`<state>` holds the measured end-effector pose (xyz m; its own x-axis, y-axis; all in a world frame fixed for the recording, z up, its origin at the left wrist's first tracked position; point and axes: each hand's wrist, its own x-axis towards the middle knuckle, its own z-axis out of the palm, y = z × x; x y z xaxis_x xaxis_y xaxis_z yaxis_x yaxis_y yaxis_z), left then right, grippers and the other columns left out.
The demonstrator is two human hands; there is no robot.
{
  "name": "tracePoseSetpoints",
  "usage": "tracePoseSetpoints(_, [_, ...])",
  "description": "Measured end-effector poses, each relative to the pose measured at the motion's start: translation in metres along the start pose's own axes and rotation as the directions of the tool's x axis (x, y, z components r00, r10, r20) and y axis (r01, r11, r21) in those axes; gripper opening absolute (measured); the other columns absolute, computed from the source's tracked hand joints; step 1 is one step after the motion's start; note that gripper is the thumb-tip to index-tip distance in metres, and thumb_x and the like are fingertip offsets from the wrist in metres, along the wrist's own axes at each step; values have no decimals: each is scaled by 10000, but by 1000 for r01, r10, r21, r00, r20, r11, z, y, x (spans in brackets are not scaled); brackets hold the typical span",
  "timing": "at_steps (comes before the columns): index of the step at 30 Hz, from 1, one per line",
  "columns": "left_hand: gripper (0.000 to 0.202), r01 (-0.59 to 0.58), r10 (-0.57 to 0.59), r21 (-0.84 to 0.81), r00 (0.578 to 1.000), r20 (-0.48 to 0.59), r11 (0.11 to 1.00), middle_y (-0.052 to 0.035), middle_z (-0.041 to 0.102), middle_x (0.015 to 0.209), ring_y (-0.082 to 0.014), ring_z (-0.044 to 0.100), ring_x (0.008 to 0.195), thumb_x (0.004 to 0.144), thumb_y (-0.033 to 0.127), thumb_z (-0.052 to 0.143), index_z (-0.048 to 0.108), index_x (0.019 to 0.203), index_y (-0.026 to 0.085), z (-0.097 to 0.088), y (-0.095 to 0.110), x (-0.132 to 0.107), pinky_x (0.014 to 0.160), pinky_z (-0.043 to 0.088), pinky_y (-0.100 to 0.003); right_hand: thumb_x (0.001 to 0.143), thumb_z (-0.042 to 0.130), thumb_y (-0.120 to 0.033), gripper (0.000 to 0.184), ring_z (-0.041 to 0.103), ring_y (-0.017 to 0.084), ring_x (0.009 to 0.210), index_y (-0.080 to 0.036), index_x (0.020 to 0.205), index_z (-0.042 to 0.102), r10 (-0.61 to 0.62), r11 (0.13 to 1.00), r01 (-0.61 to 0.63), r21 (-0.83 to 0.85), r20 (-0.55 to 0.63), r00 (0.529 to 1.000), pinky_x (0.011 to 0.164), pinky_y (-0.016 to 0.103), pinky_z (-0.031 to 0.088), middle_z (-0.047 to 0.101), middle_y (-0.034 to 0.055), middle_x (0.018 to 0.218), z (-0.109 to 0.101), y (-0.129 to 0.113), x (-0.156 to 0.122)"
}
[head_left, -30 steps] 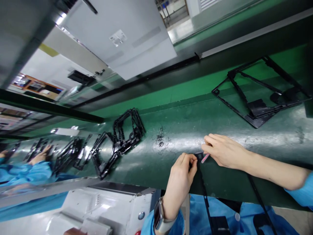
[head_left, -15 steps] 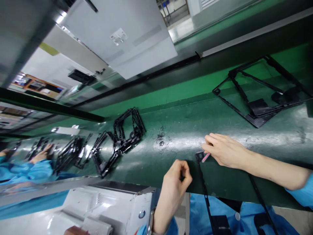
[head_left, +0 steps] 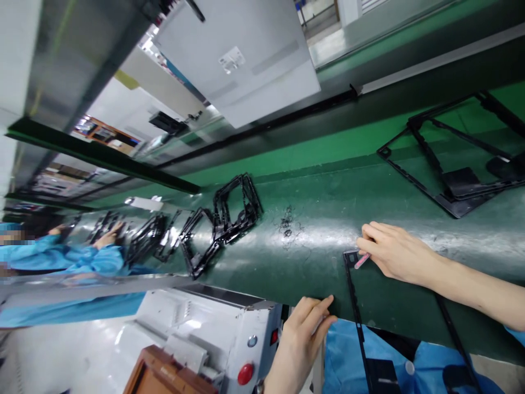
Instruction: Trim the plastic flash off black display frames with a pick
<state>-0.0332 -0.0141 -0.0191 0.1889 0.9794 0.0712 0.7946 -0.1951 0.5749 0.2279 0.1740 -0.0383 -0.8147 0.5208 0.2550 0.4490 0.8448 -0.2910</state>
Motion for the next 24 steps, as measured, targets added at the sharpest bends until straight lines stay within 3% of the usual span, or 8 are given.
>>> tracePoseSetpoints(3, [453, -68, 74, 99, 996, -59, 993, -50, 706, 971, -195, 728, 836, 1068, 218, 645, 606, 1515, 286, 11, -7, -10, 753, 644, -301, 926, 520, 2, 215, 540, 226, 795, -209, 924, 562, -2, 1000, 2, 18, -22, 1000, 718, 344, 419, 572, 64, 961, 1, 1, 0])
tracePoseSetpoints(5, [486, -134, 153, 148, 980, -127, 980, -42, 707, 928, -189, 720, 794, 1045, 126, 651, 612, 1508, 269, 18, -9, -15, 715, 627, -297, 932, 509, -2, 216, 538, 228, 796, -211, 924, 562, -3, 1000, 4, 29, -35, 999, 716, 344, 417, 575, 64, 955, 2, 1, -1])
tracePoseSetpoints(8, [376, -197, 222, 132, 951, -216, 971, -38, 733, 891, -184, 721, 769, 1025, 56, 639, 700, 1348, 239, 24, -5, -19, 702, 614, -296, 954, 486, -13, 213, 531, 229, 800, -211, 935, 561, -6, 1000, 7, 28, -26, 1000, 714, 346, 409, 564, 61, 951, 4, 2, -1])
tracePoseSetpoints(10, [243, -175, 198, 108, 946, -255, 979, -31, 743, 882, -176, 720, 765, 1037, 79, 628, 734, 1185, 240, 20, -2, -16, 704, 616, -288, 967, 468, -14, 216, 523, 227, 797, -208, 929, 555, -1, 1000, 1, 26, -13, 1000, 712, 348, 402, 551, 59, 949, 5, 2, -2])
tracePoseSetpoints(13, [147, -72, 109, 123, 940, -323, 990, -26, 738, 895, -174, 714, 808, 1056, 137, 625, 723, 1032, 244, 3, -10, 6, 720, 606, -278, 982, 457, -18, 217, 519, 225, 799, -204, 923, 552, 1, 1000, 0, 29, -15, 1000, 709, 347, 395, 540, 57, 944, 5, 2, -2])
tracePoseSetpoints(18, [214, 134, -22, 191, 868, -497, 972, -79, 708, 1001, -227, 699, 982, 1122, 242, 509, 696, 1024, 207, -32, -63, 76, 924, 584, -395, 983, 459, -19, 223, 520, 222, 789, -206, 916, 560, -7, 1000, 7, 29, -27, 1000, 698, 343, 398, 542, 55, 940, 4, 4, -2])
tracePoseSetpoints(21, [234, 154, -25, 228, 875, -483, 961, -159, 677, 1331, -321, 628, 1300, 1097, 356, 575, 682, 1240, 206, -34, -78, 99, 1140, 485, -548, 969, 473, -12, 221, 538, 232, 802, -207, 913, 560, -16, 1000, 17, 16, -39, 999, 720, 355, 423, 557, 60, 942, 5, 4, -2])
tracePoseSetpoints(24, [500, 107, -9, 250, 932, -363, 962, -184, 501, 1620, -355, 453, 1532, 1078, 406, 610, 506, 1538, 240, -22, -64, 87, 1243, 388, -603, 947, 483, 0, 220, 536, 235, 790, -207, 910, 547, -16, 999, 18, 31, -47, 999, 755, 364, 441, 570, 57, 913, 3, 4, -3])
